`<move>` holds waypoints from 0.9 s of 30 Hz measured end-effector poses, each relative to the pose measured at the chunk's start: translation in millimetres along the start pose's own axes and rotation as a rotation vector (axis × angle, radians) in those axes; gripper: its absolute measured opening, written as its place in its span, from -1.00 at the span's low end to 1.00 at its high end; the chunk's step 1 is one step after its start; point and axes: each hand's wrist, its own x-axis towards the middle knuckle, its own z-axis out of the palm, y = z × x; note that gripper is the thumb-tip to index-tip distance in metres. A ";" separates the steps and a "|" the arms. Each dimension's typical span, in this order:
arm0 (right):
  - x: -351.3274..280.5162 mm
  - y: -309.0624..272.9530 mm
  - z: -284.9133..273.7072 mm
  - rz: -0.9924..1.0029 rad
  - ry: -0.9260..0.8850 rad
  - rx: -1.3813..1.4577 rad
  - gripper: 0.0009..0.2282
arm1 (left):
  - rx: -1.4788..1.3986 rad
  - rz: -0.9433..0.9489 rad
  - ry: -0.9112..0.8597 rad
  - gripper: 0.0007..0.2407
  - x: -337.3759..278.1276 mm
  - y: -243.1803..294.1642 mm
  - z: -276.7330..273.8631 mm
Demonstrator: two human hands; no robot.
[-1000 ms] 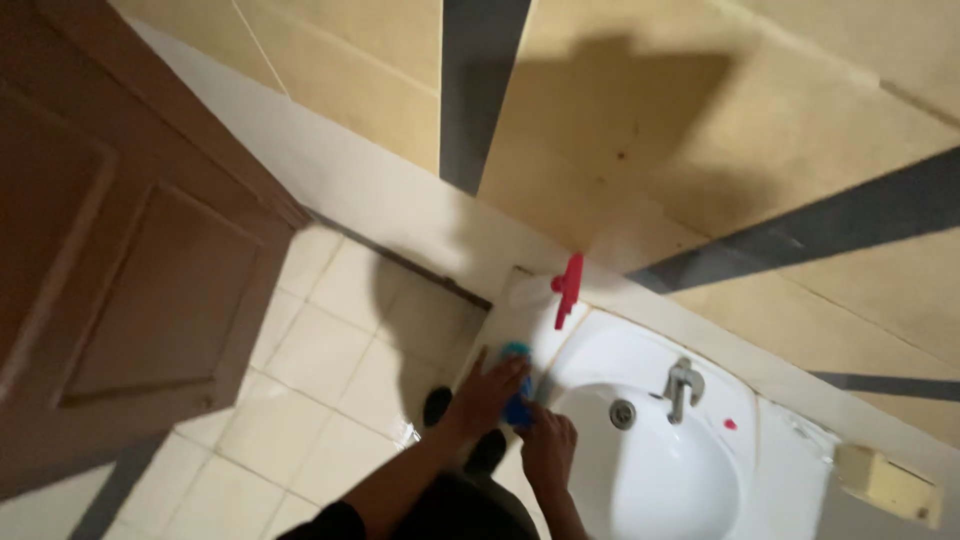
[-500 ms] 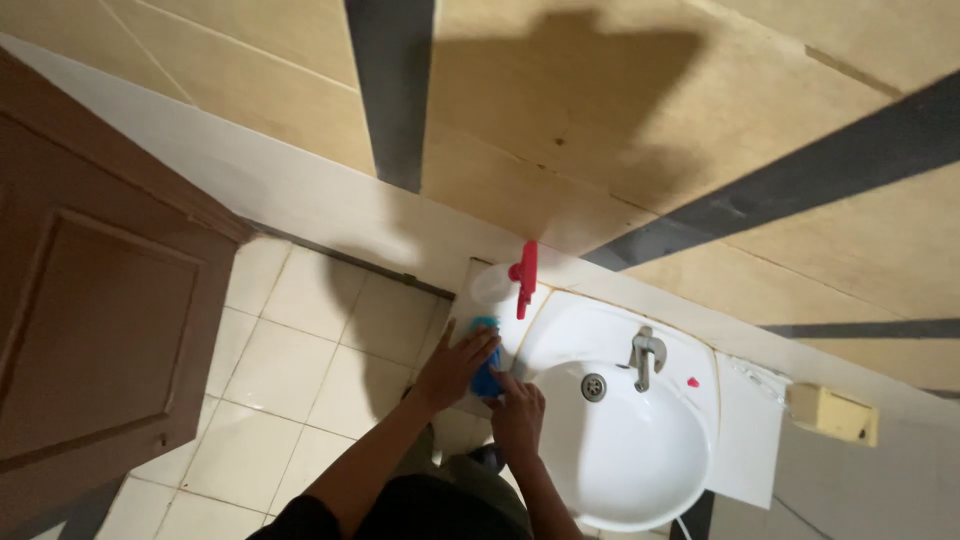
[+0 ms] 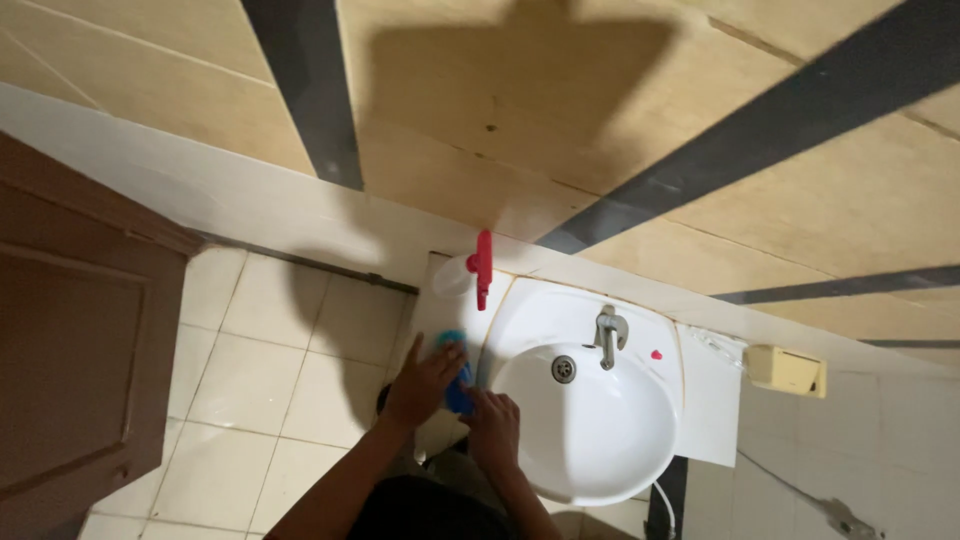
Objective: The person cleans the top of a white toilet tank and then moves to a white pedestal sink. They use a blue scrubbing brush to wipe the sink's countertop, basin, and faucet area.
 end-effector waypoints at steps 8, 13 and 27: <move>40.1 -0.7 1.1 -0.075 0.015 0.119 -0.58 | 0.030 0.000 0.135 -0.70 32.1 -31.6 3.9; 24.7 24.5 3.6 -0.125 -0.041 0.212 -0.56 | 0.103 0.008 0.167 -0.70 32.5 -15.4 -9.4; -92.8 93.2 -41.6 -0.164 0.048 0.188 -0.49 | -0.190 -0.065 0.343 -0.66 -7.7 129.3 -11.8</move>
